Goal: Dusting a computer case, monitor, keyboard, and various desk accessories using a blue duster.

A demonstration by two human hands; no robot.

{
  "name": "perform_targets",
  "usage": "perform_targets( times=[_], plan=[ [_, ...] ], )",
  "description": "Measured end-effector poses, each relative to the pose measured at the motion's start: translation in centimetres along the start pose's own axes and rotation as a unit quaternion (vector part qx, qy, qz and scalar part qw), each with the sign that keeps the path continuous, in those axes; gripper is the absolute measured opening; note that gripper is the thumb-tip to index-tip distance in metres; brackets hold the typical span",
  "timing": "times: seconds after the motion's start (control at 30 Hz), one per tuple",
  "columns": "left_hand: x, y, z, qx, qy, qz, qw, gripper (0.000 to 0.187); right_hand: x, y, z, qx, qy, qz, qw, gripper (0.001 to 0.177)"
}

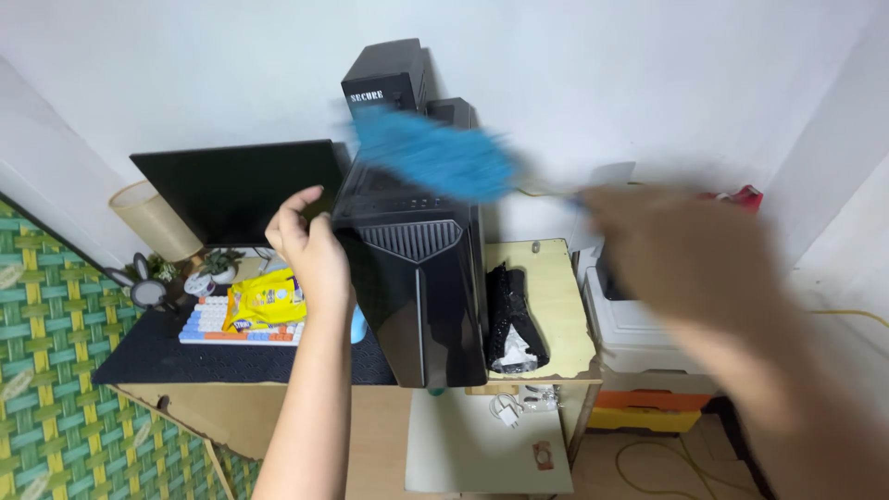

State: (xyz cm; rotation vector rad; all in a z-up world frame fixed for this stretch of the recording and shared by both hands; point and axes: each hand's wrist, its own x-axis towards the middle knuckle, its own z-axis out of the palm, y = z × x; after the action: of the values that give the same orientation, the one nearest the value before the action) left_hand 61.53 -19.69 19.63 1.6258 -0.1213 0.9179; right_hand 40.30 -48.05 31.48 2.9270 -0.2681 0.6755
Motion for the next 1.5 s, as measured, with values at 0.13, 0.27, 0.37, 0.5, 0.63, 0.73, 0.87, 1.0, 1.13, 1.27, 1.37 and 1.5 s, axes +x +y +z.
perform_targets(
  times=[0.13, 0.27, 0.37, 0.5, 0.63, 0.73, 0.87, 1.0, 1.13, 1.27, 1.37, 1.5],
  plan=[
    [0.2, 0.0, 1.2, -0.003, 0.013, -0.019, 1.000, 0.030, 1.6, 0.0, 2.9, 0.061, -0.202, -0.008, 0.977, 0.029],
    [0.5, 0.8, 2.2, 0.017, 0.001, -0.038, 0.999, 0.031, 2.4, 4.2, 4.2, 0.071, 0.062, -0.102, 0.990, 0.028],
    [0.7, 1.4, 2.9, 0.060, -0.003, -0.049, 0.997, 0.031, 2.1, 4.6, 1.0, 0.003, 0.008, -0.021, 1.000, 0.026],
    [0.5, 3.8, 3.7, 0.123, 0.024, -0.075, 0.989, 0.029, 2.1, 5.5, 4.8, 0.192, 0.004, -0.082, 0.978, 0.029],
    [0.7, 4.6, 3.6, 0.136, 0.064, -0.067, 0.986, 0.028, 3.8, 8.1, 10.8, 0.228, 0.090, -0.175, 0.954, 0.026],
    [0.4, 5.0, 2.8, 0.136, 0.087, -0.042, 0.986, 0.027, 4.4, 10.0, 13.6, 0.190, 0.005, -0.060, 0.980, 0.025],
    [-0.2, 5.7, 2.6, 0.139, 0.094, -0.045, 0.985, 0.026, 2.4, 9.3, 16.7, 0.231, -0.062, 0.028, 0.971, 0.029],
    [-0.5, 5.6, 2.9, 0.167, 0.096, -0.064, 0.979, 0.027, 2.4, 8.4, 23.2, 0.382, 0.037, -0.095, 0.918, 0.026],
    [-0.5, 6.5, 3.6, 0.205, 0.096, -0.067, 0.972, 0.028, 5.3, 11.4, 24.9, 0.301, -0.040, 0.003, 0.953, 0.027],
    [0.0, 6.3, 5.1, 0.262, 0.060, -0.067, 0.961, 0.035, 6.9, 12.7, 24.4, 0.266, 0.063, 0.018, 0.962, 0.025],
    [1.4, 6.3, 6.9, 0.295, 0.033, -0.063, 0.953, 0.043, 8.0, 13.0, 24.7, 0.278, 0.063, 0.021, 0.958, 0.026],
    [3.6, 5.5, 9.0, 0.336, -0.023, -0.069, 0.939, 0.056, 9.0, 12.2, 25.3, 0.311, 0.089, 0.012, 0.946, 0.026]
  ],
)
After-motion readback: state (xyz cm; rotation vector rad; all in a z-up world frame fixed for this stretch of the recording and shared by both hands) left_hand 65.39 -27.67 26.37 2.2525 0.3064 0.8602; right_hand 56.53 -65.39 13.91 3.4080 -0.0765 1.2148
